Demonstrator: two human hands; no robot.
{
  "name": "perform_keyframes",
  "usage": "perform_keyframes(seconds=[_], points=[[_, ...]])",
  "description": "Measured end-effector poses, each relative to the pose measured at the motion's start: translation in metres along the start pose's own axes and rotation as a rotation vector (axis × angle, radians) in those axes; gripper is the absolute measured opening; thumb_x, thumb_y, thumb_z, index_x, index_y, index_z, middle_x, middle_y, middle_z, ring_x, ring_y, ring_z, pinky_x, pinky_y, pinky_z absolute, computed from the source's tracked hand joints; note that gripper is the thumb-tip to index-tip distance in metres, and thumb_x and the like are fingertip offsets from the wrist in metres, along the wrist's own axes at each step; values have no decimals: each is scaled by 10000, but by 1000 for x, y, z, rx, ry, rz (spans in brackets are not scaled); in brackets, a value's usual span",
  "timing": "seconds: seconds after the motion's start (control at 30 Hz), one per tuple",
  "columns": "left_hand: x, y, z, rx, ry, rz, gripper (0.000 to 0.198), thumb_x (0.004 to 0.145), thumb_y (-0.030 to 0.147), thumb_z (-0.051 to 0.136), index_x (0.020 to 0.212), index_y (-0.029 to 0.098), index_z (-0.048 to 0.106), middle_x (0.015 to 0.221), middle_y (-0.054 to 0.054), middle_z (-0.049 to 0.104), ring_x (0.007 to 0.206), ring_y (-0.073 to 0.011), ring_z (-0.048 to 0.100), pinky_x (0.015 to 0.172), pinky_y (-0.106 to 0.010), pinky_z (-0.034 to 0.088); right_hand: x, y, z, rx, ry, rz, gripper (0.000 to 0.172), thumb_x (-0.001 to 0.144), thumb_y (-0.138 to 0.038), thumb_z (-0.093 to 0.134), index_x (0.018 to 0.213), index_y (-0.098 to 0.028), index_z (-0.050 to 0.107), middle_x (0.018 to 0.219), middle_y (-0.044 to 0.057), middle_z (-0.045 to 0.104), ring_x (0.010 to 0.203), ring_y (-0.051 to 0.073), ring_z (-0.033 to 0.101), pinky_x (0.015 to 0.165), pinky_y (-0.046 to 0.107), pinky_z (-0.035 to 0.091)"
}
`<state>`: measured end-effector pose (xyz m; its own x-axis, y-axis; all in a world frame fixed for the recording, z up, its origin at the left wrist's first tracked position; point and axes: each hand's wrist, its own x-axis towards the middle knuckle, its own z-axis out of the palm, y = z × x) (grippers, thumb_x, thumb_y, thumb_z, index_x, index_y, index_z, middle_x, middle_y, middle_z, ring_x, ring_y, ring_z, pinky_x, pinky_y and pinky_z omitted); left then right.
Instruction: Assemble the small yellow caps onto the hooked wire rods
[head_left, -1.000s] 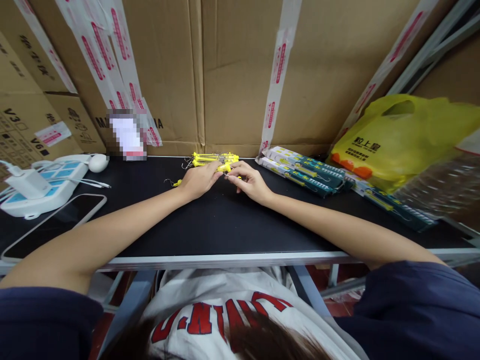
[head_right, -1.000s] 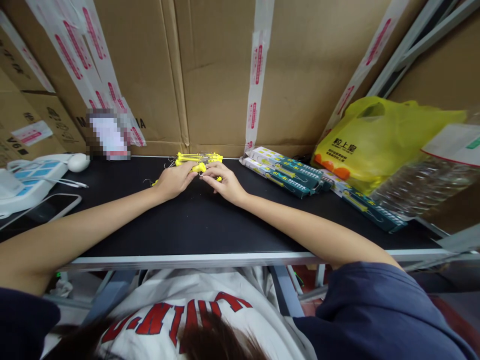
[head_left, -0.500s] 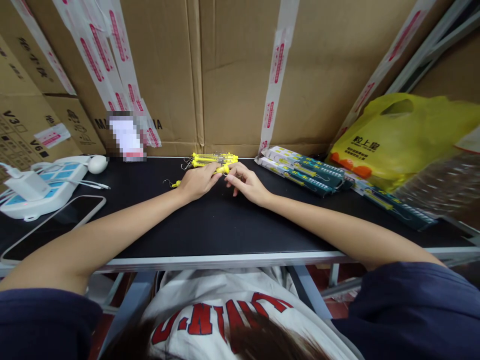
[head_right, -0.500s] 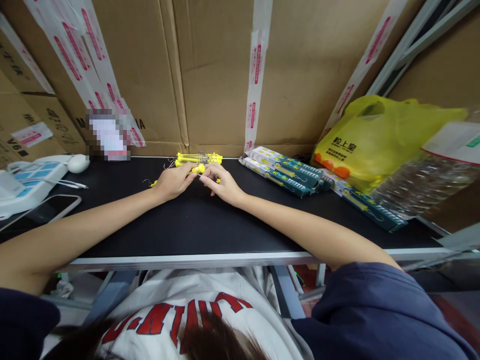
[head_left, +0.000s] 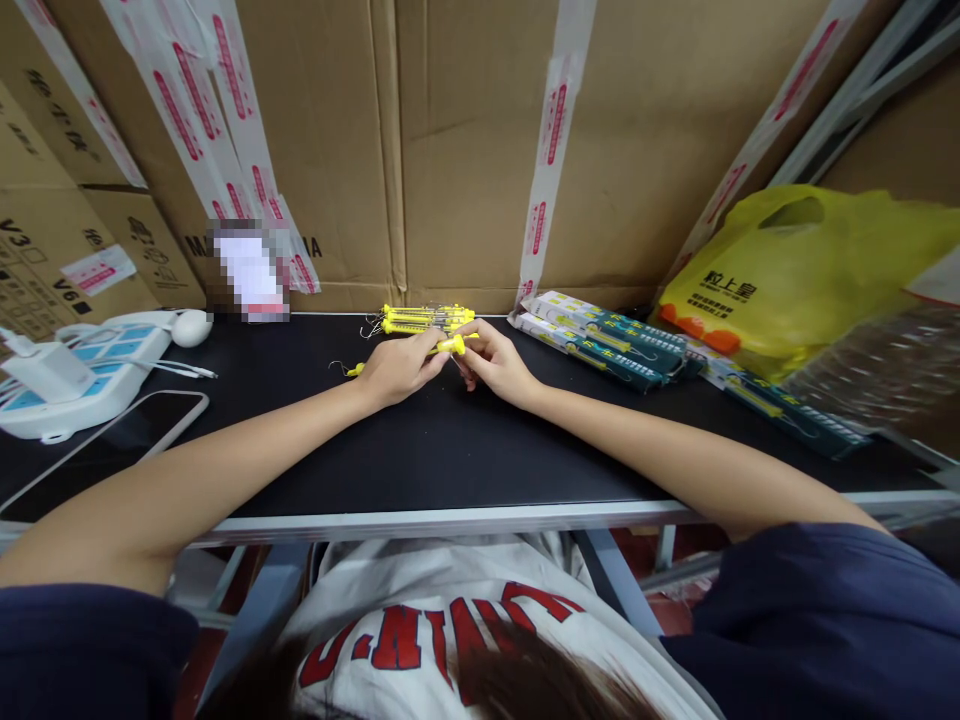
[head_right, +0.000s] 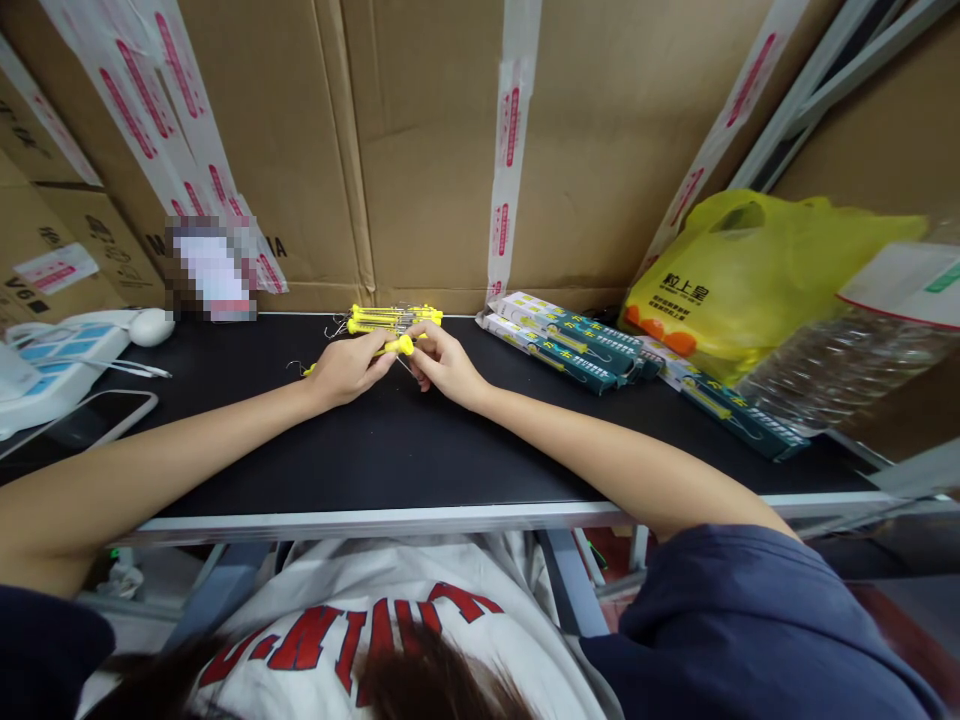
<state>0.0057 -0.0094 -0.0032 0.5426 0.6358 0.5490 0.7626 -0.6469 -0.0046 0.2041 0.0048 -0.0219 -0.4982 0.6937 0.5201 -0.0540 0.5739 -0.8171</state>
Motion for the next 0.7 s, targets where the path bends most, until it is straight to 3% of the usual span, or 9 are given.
perform_keyframes(seconds=[0.33, 0.6, 0.7], points=[[-3, 2, 3, 46, 62, 21, 343, 990, 411, 308, 969, 182, 563, 792, -42, 675, 709, -174, 655, 545, -253, 348, -5, -4, 3, -197, 19, -6, 217, 971, -424, 505, 1061, -231, 466, 517, -116, 406, 333, 50, 392, 335, 165, 328], [-3, 1, 3, 52, 83, 9, 371, 995, 426, 298, 995, 174, 569, 812, -46, 698, 715, -172, 667, 544, -256, 339, -4, -2, 6, -113, -9, 60, 357, 965, -556, 458, 1119, -235, 435, 429, -148, 351, 263, 72, 335, 301, 189, 289], [-3, 1, 2, 50, 59, -2, 355, 987, 423, 309, 976, 178, 565, 811, -50, 689, 714, -177, 660, 544, -256, 338, -4, -5, 4, -236, 0, 15, 279, 976, -487, 467, 1092, -234, 449, 443, -139, 398, 300, 68, 372, 356, 182, 309]])
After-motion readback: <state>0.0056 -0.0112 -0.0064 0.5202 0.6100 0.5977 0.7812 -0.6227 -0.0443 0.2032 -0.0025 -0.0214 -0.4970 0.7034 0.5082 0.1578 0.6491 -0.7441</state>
